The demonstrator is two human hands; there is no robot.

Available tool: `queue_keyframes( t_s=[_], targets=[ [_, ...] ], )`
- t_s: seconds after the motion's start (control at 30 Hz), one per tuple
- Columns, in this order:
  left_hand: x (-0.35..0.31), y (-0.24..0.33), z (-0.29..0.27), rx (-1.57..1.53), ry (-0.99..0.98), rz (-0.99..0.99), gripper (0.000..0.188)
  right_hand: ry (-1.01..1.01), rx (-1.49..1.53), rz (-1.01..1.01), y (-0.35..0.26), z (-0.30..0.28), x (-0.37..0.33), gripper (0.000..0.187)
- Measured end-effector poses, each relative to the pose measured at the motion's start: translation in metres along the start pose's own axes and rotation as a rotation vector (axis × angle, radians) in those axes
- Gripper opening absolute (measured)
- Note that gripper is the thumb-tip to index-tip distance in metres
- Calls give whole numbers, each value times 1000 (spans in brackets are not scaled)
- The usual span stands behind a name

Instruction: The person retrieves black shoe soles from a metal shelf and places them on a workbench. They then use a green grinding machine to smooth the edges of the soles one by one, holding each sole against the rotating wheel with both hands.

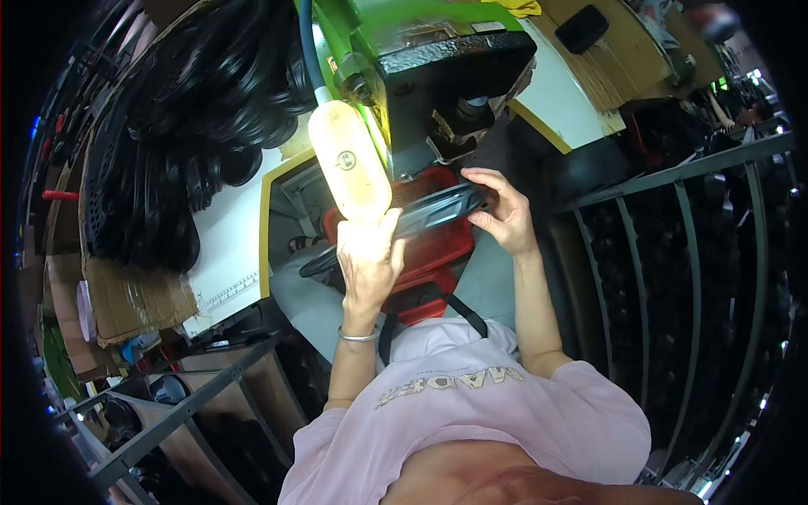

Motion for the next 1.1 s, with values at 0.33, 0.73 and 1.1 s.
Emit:
queue_keyframes(
  t_s=[0.33,0.73,1.1],
  targets=[
    [-4,3,-11,151,2,43,45,-85,-515,-316,-37,46,4,9],
    [-15,10,17,163,-88,161,38,214,54,643,71,-20,-46,31],
    [-10,56,72,-378,-47,197,41,764,441,325,0,-167,-100,56]
  ],
)
Point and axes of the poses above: each hand's wrist, its own x-axis towards the middle knuckle, its own z-axis out of the palm, y = z × x, the point moved 10 cm from there along x, towards the middle knuckle, and after that the axes turned 10 degrees about x, right-handed, at the moved point
